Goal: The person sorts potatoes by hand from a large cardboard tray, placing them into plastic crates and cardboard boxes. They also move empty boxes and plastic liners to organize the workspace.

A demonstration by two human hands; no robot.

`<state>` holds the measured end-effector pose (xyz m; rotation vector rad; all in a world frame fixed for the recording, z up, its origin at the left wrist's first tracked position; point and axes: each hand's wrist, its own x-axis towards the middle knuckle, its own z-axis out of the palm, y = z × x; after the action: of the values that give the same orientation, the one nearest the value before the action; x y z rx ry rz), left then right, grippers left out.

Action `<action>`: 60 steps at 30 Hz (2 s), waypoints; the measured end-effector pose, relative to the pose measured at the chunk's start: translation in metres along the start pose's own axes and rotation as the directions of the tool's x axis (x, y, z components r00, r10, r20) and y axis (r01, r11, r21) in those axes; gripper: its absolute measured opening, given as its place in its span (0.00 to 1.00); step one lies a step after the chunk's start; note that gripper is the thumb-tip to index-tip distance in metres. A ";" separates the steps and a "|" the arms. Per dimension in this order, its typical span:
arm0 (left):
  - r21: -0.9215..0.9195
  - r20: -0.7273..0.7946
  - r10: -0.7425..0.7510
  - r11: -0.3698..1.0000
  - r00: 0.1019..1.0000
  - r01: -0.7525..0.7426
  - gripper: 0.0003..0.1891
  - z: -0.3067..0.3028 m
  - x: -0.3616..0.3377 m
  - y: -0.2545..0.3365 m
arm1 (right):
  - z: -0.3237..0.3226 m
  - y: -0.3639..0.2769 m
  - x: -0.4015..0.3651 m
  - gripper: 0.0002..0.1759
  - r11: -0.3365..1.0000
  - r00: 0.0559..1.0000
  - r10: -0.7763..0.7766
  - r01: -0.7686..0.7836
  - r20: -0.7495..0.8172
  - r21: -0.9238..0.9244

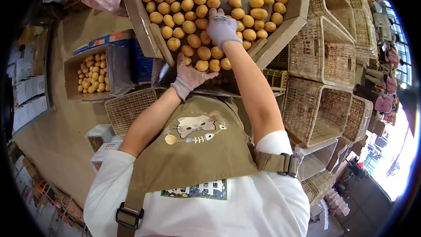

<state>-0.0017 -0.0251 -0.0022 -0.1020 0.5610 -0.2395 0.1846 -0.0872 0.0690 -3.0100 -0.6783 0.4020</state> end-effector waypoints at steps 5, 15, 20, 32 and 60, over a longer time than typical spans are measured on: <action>0.003 0.072 -0.029 1.000 0.997 0.029 0.47 -0.005 0.002 0.004 | -0.027 -0.002 0.005 0.28 0.998 0.995 0.032 -0.037 0.095 0.052; 0.042 0.040 -0.006 0.999 0.999 0.005 0.44 0.006 -0.011 0.014 | 0.002 0.095 -0.182 0.29 0.642 0.750 0.215 0.374 -0.626 0.669; 0.121 0.050 -0.040 0.992 0.998 0.034 0.49 0.005 -0.006 0.011 | 0.044 0.179 -0.309 0.14 0.831 0.832 0.548 -0.528 -0.086 0.176; 0.164 0.104 -0.061 0.985 0.993 0.043 0.49 0.000 -0.005 0.013 | -0.050 0.115 -0.048 0.29 0.960 0.929 0.279 -0.266 -0.245 0.085; 0.110 0.166 -0.087 0.992 0.982 0.069 0.43 0.007 -0.008 0.019 | -0.057 0.089 -0.131 0.29 -0.511 0.985 0.172 0.075 0.017 0.857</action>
<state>-0.0009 -0.0046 0.0044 -0.0432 0.3738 -0.3325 0.1220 -0.2223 0.1481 -1.0102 0.1148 0.3871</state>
